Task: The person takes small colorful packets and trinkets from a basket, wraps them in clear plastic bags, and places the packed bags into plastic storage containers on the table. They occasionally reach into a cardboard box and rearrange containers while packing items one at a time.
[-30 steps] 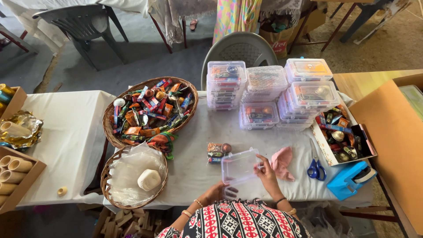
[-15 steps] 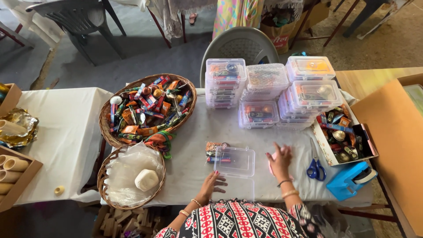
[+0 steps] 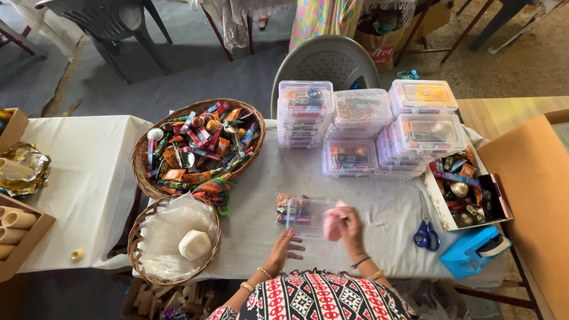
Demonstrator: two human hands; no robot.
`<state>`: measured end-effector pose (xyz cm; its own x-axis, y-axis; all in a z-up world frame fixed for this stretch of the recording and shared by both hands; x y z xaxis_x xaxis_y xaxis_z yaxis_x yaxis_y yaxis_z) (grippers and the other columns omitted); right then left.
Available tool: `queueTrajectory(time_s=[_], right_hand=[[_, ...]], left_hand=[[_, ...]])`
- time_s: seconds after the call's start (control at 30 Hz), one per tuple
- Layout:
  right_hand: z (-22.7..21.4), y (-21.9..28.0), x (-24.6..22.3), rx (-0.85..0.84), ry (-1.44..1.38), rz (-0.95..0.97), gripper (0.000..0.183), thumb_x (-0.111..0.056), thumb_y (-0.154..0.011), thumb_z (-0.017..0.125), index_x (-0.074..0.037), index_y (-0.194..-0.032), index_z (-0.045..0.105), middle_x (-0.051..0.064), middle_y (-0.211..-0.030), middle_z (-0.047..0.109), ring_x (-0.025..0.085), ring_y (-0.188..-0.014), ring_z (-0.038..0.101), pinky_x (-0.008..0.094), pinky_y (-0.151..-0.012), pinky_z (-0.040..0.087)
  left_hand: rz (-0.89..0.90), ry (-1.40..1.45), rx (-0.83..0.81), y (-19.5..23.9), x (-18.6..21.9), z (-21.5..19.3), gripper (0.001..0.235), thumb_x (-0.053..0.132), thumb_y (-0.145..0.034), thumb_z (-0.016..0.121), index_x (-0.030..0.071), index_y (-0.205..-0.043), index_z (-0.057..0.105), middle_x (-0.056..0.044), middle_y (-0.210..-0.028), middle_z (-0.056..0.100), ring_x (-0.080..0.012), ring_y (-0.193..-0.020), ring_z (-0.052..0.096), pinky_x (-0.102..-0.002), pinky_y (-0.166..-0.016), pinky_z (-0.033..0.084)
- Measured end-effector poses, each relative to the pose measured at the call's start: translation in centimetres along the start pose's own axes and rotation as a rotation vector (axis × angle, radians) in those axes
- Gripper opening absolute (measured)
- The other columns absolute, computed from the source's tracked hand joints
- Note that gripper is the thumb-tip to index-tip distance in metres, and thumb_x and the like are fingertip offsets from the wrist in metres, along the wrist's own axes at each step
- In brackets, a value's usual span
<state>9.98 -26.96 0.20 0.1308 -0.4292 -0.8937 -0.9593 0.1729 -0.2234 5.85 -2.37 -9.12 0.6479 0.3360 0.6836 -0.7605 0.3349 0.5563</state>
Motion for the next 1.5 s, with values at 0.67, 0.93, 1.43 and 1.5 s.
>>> queueTrajectory(time_s=[0.67, 0.93, 1.43, 1.5], right_hand=[[5.9, 4.7, -4.7, -0.307, 0.382, -0.302, 0.030, -0.022, -0.092, 0.074, -0.014, -0.120, 0.066, 0.005, -0.107, 0.071, 0.021, -0.102, 0.064, 0.035, -0.096, 0.056], [3.9, 2.6, -9.6, -0.635, 0.236, -0.326, 0.043, -0.015, -0.095, 0.073, -0.011, -0.137, 0.067, 0.001, -0.097, 0.075, 0.016, -0.085, 0.069, 0.034, -0.082, 0.057], [6.4, 7.2, -4.2, -0.984, 0.481, -0.183, 0.038, -0.028, -0.095, 0.063, -0.020, -0.132, 0.067, 0.006, -0.122, 0.068, 0.025, -0.111, 0.057, 0.046, -0.100, 0.034], [4.9, 6.9, -3.9, -0.850, 0.544, -0.308, 0.035, -0.028, -0.095, 0.062, -0.016, -0.127, 0.068, 0.008, -0.125, 0.068, 0.025, -0.105, 0.057, 0.047, -0.093, 0.034]], left_hand=[[0.098, -0.183, 0.000, -2.2, 2.0, 1.9, 0.041, 0.041, -0.100, 0.049, 0.014, -0.130, 0.058, -0.009, -0.108, 0.069, -0.0223, -0.086, 0.071, -0.035, -0.066, 0.063], [0.236, -0.111, -0.002, -2.1, 5.6, 2.7, 0.037, 0.036, -0.102, 0.051, 0.010, -0.128, 0.056, -0.009, -0.111, 0.071, -0.0205, -0.086, 0.074, -0.035, -0.064, 0.062], [0.277, -0.181, 0.066, -1.7, 4.0, -0.7, 0.041, 0.031, -0.103, 0.055, 0.006, -0.135, 0.051, -0.015, -0.119, 0.065, -0.0233, -0.088, 0.073, -0.034, -0.066, 0.064], [0.256, -0.153, 0.064, -1.7, 3.1, -1.3, 0.043, 0.031, -0.101, 0.056, 0.010, -0.138, 0.048, -0.013, -0.119, 0.065, -0.0229, -0.088, 0.073, -0.034, -0.066, 0.064]])
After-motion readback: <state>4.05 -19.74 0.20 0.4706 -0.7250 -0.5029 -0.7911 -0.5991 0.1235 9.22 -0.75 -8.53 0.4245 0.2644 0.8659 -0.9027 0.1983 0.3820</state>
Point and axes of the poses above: each hand's wrist, its own y-axis away from the middle knuckle, its own z-axis out of the palm, x = y × z, the point moved 7 cm from there along -y, towards the middle knuckle
